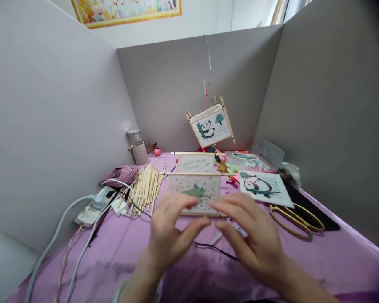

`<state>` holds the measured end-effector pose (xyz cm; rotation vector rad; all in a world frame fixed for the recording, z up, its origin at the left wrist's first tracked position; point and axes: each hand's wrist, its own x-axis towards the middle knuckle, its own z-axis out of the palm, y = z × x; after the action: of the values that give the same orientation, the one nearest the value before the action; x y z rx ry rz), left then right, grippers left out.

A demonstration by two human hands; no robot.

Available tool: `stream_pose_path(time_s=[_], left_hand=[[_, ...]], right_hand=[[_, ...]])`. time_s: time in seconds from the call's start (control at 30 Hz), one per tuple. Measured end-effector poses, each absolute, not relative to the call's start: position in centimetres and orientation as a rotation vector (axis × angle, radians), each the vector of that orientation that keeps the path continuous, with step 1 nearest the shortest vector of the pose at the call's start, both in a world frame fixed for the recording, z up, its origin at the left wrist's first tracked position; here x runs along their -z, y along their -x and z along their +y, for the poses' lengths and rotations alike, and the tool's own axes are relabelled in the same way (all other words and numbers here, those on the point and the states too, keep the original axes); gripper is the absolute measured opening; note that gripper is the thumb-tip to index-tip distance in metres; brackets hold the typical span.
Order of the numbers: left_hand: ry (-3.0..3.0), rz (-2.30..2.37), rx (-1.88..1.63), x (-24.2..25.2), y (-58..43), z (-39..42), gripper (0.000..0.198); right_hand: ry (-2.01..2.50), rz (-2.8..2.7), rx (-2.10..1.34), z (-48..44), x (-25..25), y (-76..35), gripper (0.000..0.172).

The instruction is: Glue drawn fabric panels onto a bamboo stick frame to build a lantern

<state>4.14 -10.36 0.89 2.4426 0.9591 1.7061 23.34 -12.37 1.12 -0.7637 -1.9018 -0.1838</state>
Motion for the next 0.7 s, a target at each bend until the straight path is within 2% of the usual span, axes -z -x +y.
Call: stream_pose_path(time_s=[0.07, 0.3, 0.5, 0.7], left_hand=[[-2.153, 0.942, -1.597, 1.2, -5.1, -12.6, 0.011], [-1.823, 1.021, -1.333, 8.1, -6.0, -13.7, 0.021], [-1.790, 1.065, -1.317, 8.8, -5.8, -13.2, 0.025], [-1.778, 1.082, -1.257, 8.9, -6.1, -13.2, 0.019]], right_hand=[[0.731, -1.919, 0.108, -14.2, 0.3, -22.9, 0.027], [0.656, -1.928, -0.023, -14.6, 6.9, -21.9, 0.032], [0.602, -1.919, -0.015, -13.8, 8.5, -20.6, 0.037], [0.730, -1.886, -0.123, -13.8, 9.4, -20.7, 0.032]])
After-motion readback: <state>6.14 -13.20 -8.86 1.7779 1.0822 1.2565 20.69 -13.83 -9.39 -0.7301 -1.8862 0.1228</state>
